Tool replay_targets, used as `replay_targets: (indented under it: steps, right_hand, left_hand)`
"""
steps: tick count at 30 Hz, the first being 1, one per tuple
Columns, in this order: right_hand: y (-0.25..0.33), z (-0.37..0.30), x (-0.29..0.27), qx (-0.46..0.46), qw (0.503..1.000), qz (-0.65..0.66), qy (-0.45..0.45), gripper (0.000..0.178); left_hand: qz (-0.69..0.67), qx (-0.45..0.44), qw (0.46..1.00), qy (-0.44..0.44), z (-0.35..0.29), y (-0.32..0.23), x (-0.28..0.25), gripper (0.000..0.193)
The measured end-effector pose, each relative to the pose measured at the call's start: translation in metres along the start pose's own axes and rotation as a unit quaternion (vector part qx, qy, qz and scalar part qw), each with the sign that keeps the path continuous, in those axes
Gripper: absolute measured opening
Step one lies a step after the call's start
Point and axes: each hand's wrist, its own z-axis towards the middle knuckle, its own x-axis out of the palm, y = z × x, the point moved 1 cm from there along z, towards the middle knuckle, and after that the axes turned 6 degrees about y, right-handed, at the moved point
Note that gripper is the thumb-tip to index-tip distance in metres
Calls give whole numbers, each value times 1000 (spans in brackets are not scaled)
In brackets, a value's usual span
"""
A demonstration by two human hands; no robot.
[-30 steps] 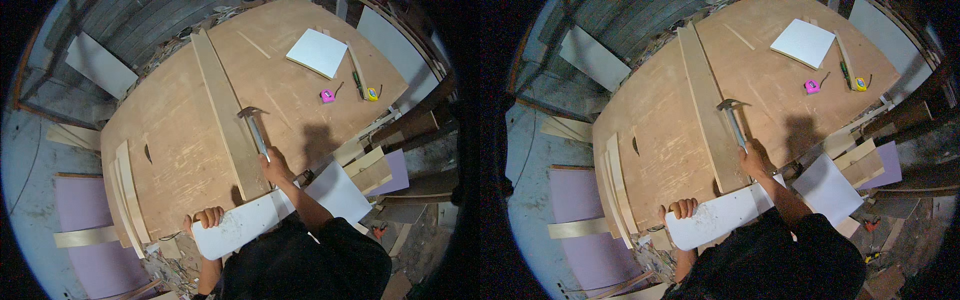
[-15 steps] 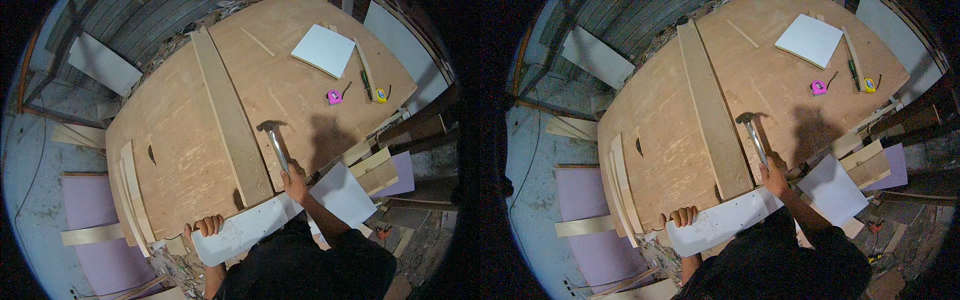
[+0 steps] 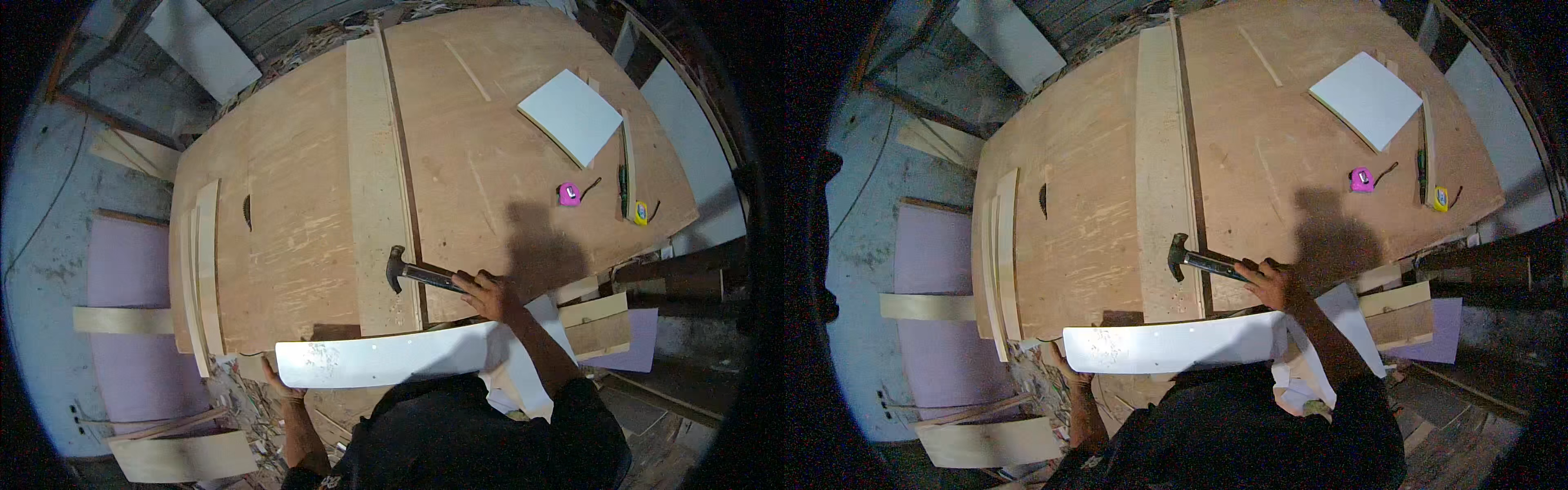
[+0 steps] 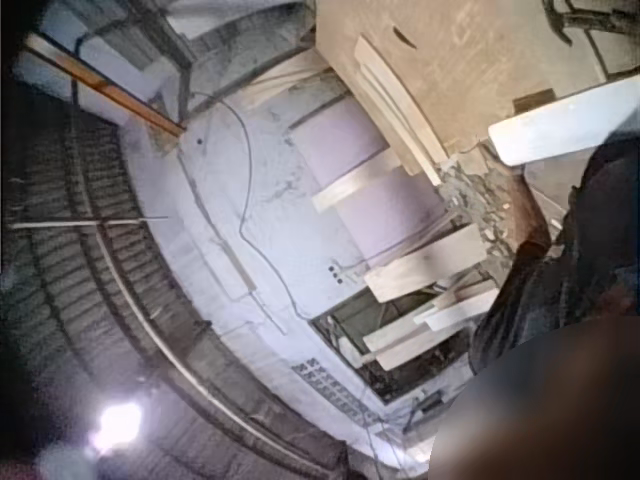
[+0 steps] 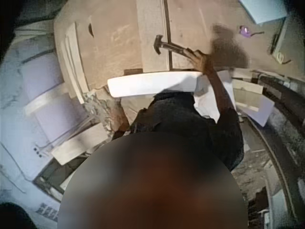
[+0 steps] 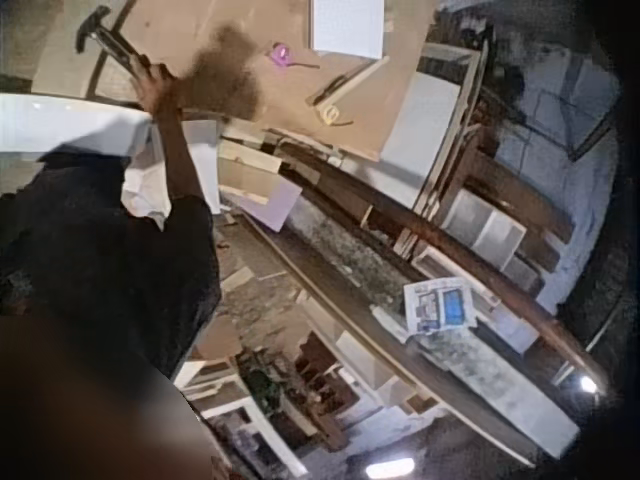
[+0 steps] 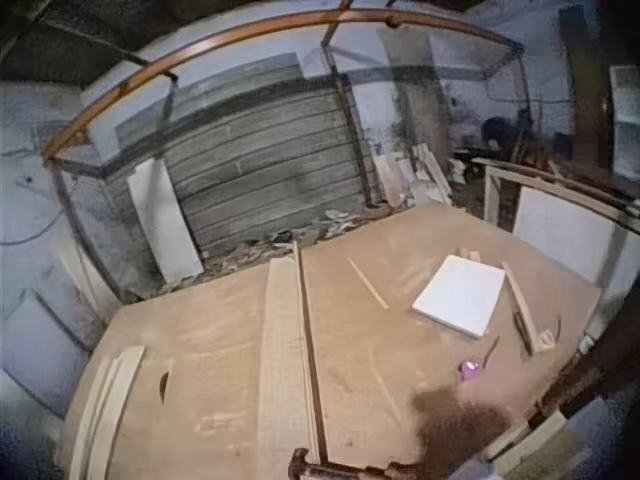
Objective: The person assembles a wooden structure by hammering nails into white panels and wooden planks. They measure and mark pieces with a tape measure and pencil, then secure them together on a workbench.
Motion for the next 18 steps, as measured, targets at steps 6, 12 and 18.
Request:
replay_targets:
  steps: [6, 12, 18]
  right_hand:
    - [-57, 83, -38, -89, 994, -64, 7, 61]
    - [-81, 132, -89, -201, 954, -175, 136, 54]
    - [-105, 186, -114, -198, 942, -270, 35, 56]
  left_hand:
    - [211, 3, 977, -31, 24, 25, -67, 68]
    - [276, 37, 941, -192, 22, 30, -60, 62]
    - [270, 46, 953, -126, 16, 30, -44, 68]
